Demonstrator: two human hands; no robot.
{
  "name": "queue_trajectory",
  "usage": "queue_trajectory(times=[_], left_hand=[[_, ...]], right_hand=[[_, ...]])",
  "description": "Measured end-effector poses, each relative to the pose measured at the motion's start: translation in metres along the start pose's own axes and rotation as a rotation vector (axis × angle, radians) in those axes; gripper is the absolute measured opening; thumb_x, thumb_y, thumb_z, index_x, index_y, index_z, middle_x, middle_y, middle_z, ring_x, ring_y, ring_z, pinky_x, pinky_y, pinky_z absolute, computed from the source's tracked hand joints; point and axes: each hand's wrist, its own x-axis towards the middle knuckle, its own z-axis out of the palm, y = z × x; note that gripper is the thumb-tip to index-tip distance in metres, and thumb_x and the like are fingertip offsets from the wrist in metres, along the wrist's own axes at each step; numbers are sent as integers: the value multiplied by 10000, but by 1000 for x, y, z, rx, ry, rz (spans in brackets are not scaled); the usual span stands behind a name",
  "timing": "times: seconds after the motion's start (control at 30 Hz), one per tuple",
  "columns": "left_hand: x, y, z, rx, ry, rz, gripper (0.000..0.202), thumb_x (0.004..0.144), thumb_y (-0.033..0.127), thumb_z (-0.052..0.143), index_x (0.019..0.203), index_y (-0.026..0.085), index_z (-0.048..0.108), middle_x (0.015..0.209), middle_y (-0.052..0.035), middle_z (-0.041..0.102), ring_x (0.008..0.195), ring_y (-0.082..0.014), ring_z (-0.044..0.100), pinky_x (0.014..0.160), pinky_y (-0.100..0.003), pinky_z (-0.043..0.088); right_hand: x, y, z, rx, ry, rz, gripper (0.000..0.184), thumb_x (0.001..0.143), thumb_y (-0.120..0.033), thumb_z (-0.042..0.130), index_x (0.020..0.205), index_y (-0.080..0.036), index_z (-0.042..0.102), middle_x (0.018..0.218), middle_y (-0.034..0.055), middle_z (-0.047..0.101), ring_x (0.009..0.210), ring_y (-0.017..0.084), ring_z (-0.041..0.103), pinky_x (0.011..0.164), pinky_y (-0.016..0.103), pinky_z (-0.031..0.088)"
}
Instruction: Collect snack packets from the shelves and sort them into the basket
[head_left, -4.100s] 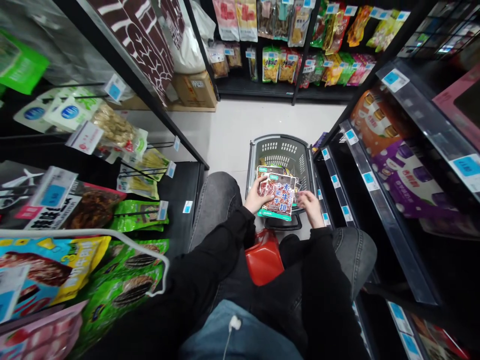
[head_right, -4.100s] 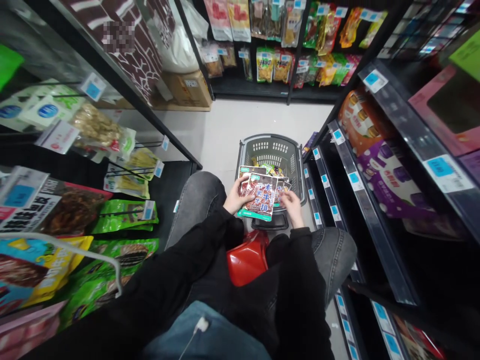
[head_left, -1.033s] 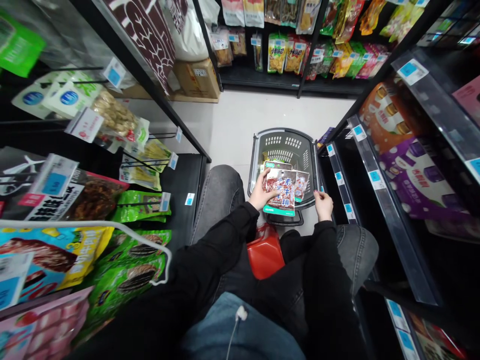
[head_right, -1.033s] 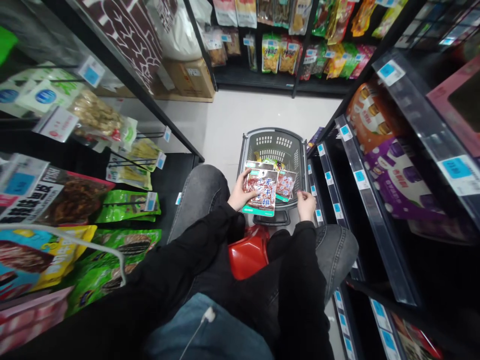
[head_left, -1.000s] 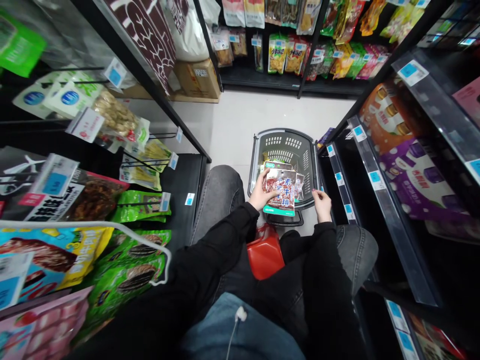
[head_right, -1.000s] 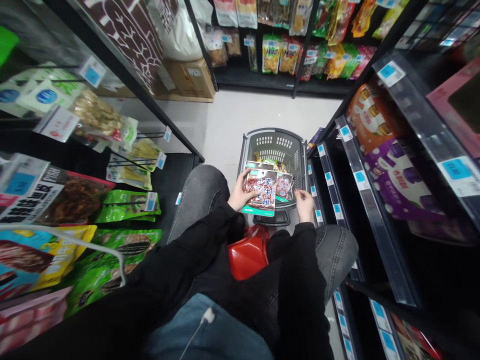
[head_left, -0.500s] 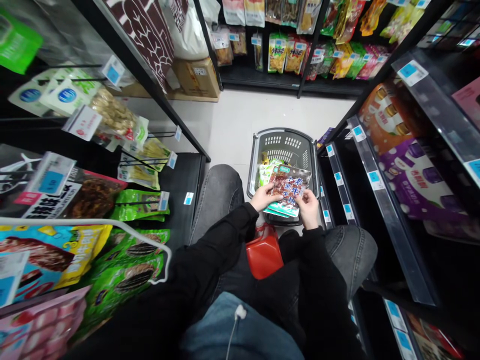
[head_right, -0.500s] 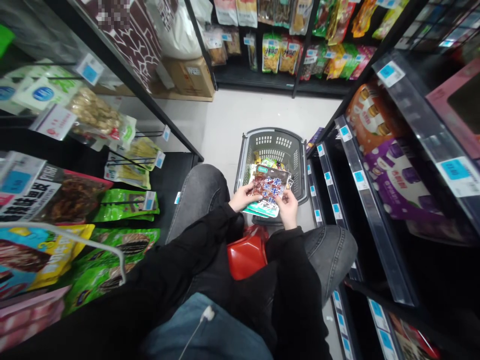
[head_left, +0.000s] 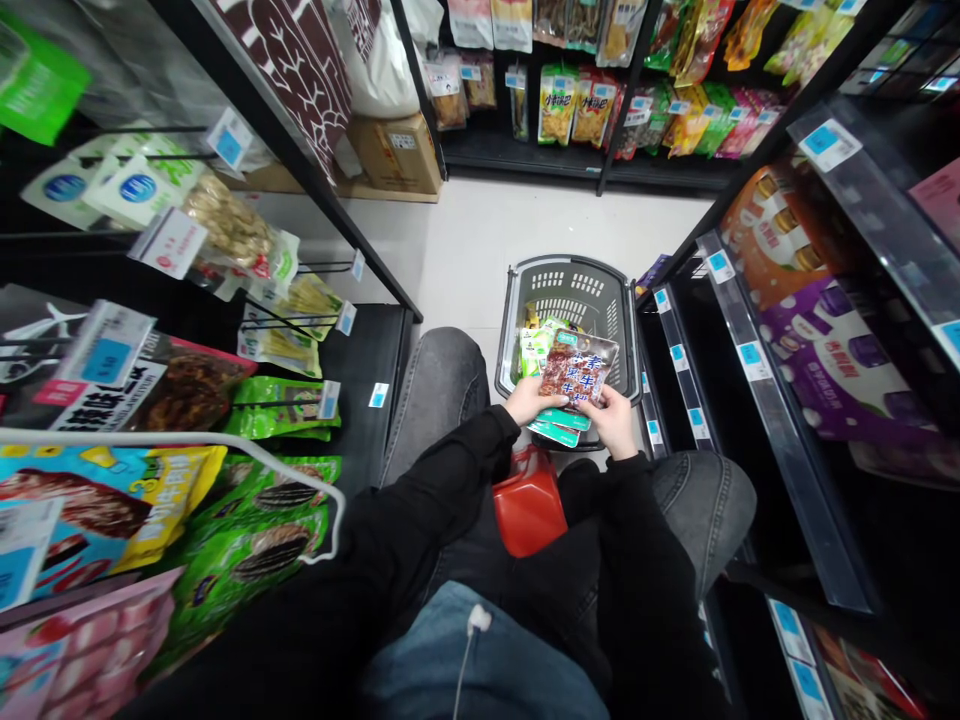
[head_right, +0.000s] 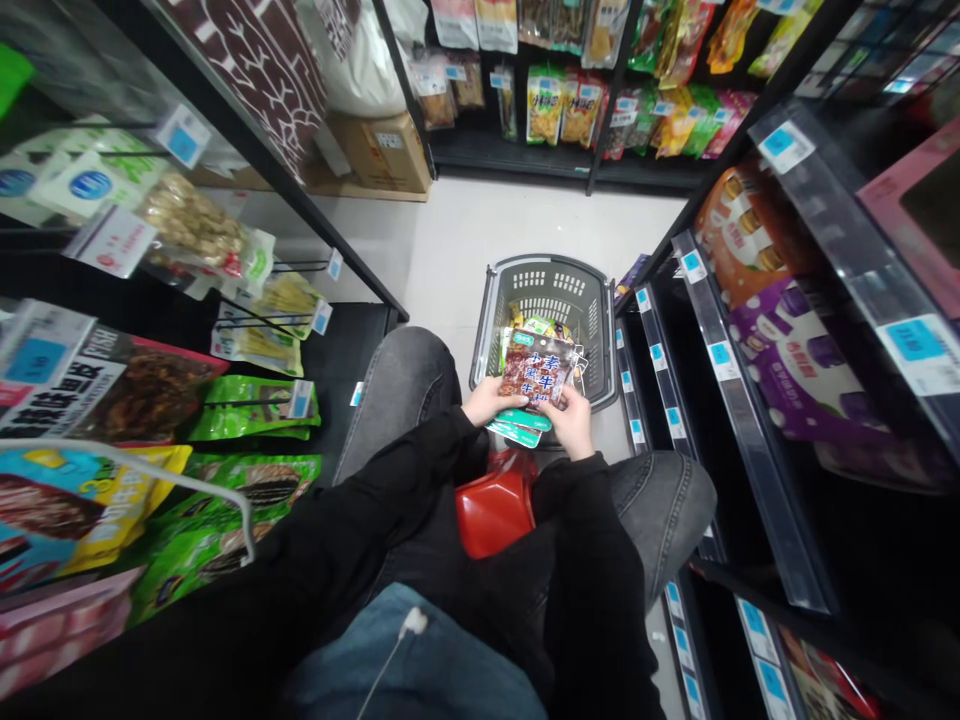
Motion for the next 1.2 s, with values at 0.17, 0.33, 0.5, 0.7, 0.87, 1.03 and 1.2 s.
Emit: queue_trajectory(times=[0.17, 0.33, 0.5, 0.7, 0.87, 1.03, 1.2], left_hand=[[-1, 0, 0, 48, 12, 1, 487, 570, 430, 719, 866, 49, 647, 850, -123, 675, 805, -241, 621, 794, -358, 492], [-2, 6, -1, 27, -132, 38, 464, 591, 465, 698, 842, 76, 670, 854, -80, 681, 854, -217, 613, 851, -324, 474], [1, 2, -2, 15, -114, 20, 457, 559, 444, 720, 824, 73, 678, 854, -88, 682, 865, -226, 610, 892, -353, 457], [0, -2, 1, -26, -12, -30, 460, 554, 422, 716, 837, 62, 676, 872, -106, 680, 860, -246, 614, 893, -381, 459], [-2, 4, 0, -57, -109, -32, 500, 570, 463, 715, 877, 70, 673, 886, -110, 682, 870, -256, 619, 874, -385, 470], [1, 4, -5, -49, -166, -13, 573, 571, 453, 729, 984, 65, 645, 992, -126, 666, 931, -251, 613, 910, -382, 453], [3, 0, -5, 60, -185, 28, 524, 536, 361, 760, 964, 77, 657, 972, -112, 675, 935, -254, 613, 906, -373, 457]], right_hand=[[0, -2, 3, 97, 0, 81, 383, 550, -355, 732, 855, -149, 627, 880, 64, 685, 818, 233, 636, 776, 366, 506], [-1, 0, -7, 47, -106, 139, 381, 553, -394, 733, 820, -135, 653, 806, 64, 695, 750, 235, 639, 709, 364, 512], [-2, 4, -8, -70, -117, 75, 358, 585, -439, 707, 771, -134, 674, 791, 57, 698, 766, 235, 633, 733, 357, 495], [2, 8, -1, -130, -53, 66, 362, 592, -459, 687, 753, -135, 670, 768, 51, 695, 719, 220, 625, 703, 342, 490], [2, 9, -5, -38, -115, 84, 370, 591, -458, 701, 781, -142, 675, 750, 39, 686, 736, 220, 626, 710, 350, 495], [-1, 8, -6, -60, -203, 80, 397, 619, -476, 676, 827, -138, 674, 837, 54, 692, 784, 226, 625, 740, 360, 492], [-1, 10, -5, -153, -151, 57, 386, 669, -467, 632, 849, -128, 672, 859, 65, 694, 808, 228, 626, 758, 352, 479]])
